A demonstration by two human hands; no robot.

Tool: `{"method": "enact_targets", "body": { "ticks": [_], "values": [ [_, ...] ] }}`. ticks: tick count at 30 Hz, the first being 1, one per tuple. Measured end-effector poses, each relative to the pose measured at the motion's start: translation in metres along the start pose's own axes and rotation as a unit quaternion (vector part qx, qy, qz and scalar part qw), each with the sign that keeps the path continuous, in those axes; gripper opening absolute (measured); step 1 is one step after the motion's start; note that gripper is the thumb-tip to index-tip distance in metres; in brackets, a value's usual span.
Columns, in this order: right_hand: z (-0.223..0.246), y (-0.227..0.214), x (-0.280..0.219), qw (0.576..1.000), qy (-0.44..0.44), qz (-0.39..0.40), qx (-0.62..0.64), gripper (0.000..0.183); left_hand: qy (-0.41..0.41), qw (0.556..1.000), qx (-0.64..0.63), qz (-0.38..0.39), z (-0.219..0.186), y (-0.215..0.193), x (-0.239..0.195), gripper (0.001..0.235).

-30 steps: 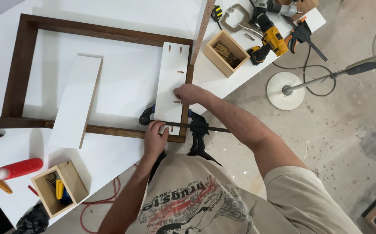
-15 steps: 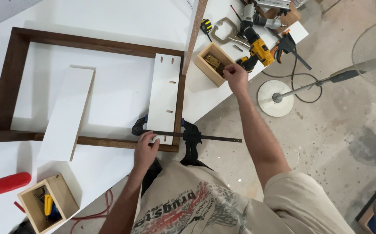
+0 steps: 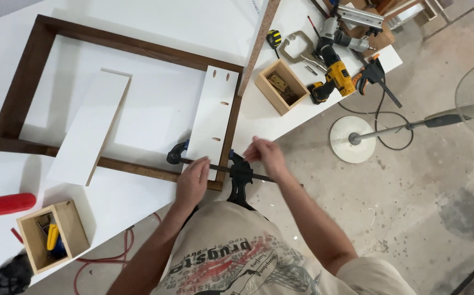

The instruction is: Assembling a wooden frame using pocket hole joinery, bar clamps, and a power drill.

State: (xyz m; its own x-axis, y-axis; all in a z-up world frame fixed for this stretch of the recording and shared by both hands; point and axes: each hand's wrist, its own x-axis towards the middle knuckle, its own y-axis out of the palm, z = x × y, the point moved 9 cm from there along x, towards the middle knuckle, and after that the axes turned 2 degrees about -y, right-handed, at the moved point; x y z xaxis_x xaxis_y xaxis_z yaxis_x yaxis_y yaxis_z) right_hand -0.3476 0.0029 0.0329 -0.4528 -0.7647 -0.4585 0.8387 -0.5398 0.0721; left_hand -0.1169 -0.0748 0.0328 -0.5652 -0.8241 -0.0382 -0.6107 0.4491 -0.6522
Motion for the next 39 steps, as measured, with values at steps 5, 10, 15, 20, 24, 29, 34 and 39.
{"method": "enact_targets", "body": {
  "ticks": [5,10,15,20,24,29,34,39],
  "values": [
    [0.010,0.110,-0.060,0.938,0.023,0.242,0.247,0.083,0.304,0.950,0.045,-0.055,-0.097,0.014,0.005,0.064],
    [0.029,0.102,-0.083,0.914,-0.162,0.300,0.220,0.089,0.242,0.963,0.051,-0.110,-0.089,-0.027,0.014,0.066],
    [0.028,0.116,-0.105,0.691,-0.622,0.172,-0.324,0.100,-0.247,0.690,-0.671,0.113,-0.111,0.019,-0.021,0.094],
    [0.001,0.093,-0.039,0.791,-0.513,0.232,-0.241,0.094,-0.158,0.810,-0.563,0.029,-0.087,-0.014,-0.048,0.059],
    [0.002,0.107,-0.057,0.918,-0.186,0.315,-0.157,0.061,-0.210,0.863,-0.456,-0.051,-0.061,-0.041,-0.080,0.018],
    [0.002,0.185,-0.167,0.879,-0.021,0.459,-0.127,0.092,0.090,0.987,0.010,-0.134,-0.085,-0.074,-0.113,0.075],
    [-0.086,0.249,-0.234,0.778,0.137,0.613,-0.011,0.082,0.037,0.985,0.154,-0.065,-0.020,-0.108,-0.194,0.102],
    [-0.130,0.364,-0.297,0.741,0.111,0.660,-0.053,0.043,-0.160,0.924,0.124,-0.323,0.102,-0.226,-0.383,0.059]
  ]
}}
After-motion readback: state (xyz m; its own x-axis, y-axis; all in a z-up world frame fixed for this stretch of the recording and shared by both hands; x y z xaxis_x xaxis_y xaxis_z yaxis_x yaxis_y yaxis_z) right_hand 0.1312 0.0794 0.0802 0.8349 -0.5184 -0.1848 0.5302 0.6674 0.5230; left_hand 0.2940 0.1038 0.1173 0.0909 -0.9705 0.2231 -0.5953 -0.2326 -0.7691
